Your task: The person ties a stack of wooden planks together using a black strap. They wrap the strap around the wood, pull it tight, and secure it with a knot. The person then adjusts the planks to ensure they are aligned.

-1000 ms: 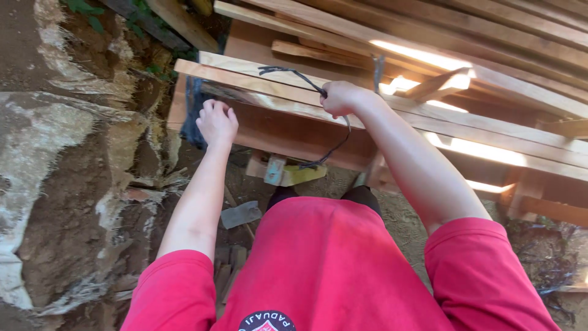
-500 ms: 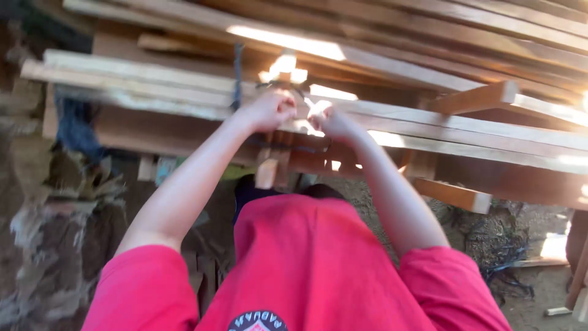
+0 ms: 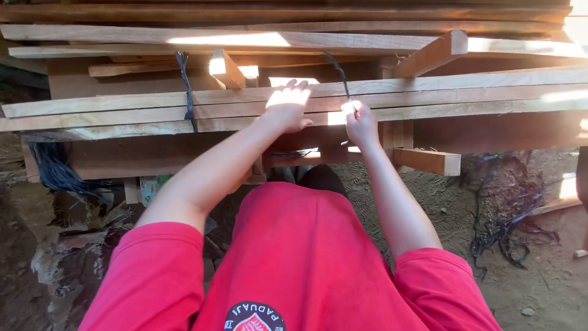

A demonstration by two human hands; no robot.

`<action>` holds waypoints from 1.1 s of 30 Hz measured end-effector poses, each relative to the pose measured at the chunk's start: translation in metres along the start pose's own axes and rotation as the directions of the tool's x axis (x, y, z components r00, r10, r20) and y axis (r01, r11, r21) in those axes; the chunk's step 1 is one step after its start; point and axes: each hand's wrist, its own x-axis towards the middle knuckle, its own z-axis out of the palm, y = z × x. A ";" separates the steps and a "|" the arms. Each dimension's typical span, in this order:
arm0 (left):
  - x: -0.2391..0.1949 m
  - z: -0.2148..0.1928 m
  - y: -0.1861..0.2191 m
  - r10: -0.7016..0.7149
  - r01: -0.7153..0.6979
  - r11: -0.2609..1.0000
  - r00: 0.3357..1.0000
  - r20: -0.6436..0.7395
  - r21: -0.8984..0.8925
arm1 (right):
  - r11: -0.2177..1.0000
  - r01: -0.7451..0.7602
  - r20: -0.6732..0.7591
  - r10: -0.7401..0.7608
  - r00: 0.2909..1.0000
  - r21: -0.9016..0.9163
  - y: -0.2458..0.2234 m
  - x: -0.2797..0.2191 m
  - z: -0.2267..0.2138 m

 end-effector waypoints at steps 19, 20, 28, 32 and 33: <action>0.042 0.046 0.029 -0.083 0.085 0.994 0.996 -0.033 0.064 | 0.741 0.392 -0.148 -0.546 0.825 -0.546 0.043 0.075 0.018; 0.044 0.047 0.028 -0.075 0.079 0.994 0.996 -0.057 0.079 | 0.733 0.392 -0.161 -0.558 0.814 -0.556 0.040 0.077 0.017; 0.050 0.052 0.024 -0.056 0.066 0.988 0.996 -0.071 0.140 | 0.707 0.384 -0.177 -0.580 0.795 -0.594 0.042 0.080 0.018; 0.050 0.051 0.020 -0.056 0.064 0.989 0.996 -0.065 0.134 | 0.736 0.389 -0.179 -0.562 0.808 -0.554 0.042 0.082 0.020; 0.047 0.052 0.020 -0.043 0.047 0.995 0.998 -0.041 0.087 | 0.723 0.394 -0.172 -0.573 0.801 -0.568 0.043 0.080 0.020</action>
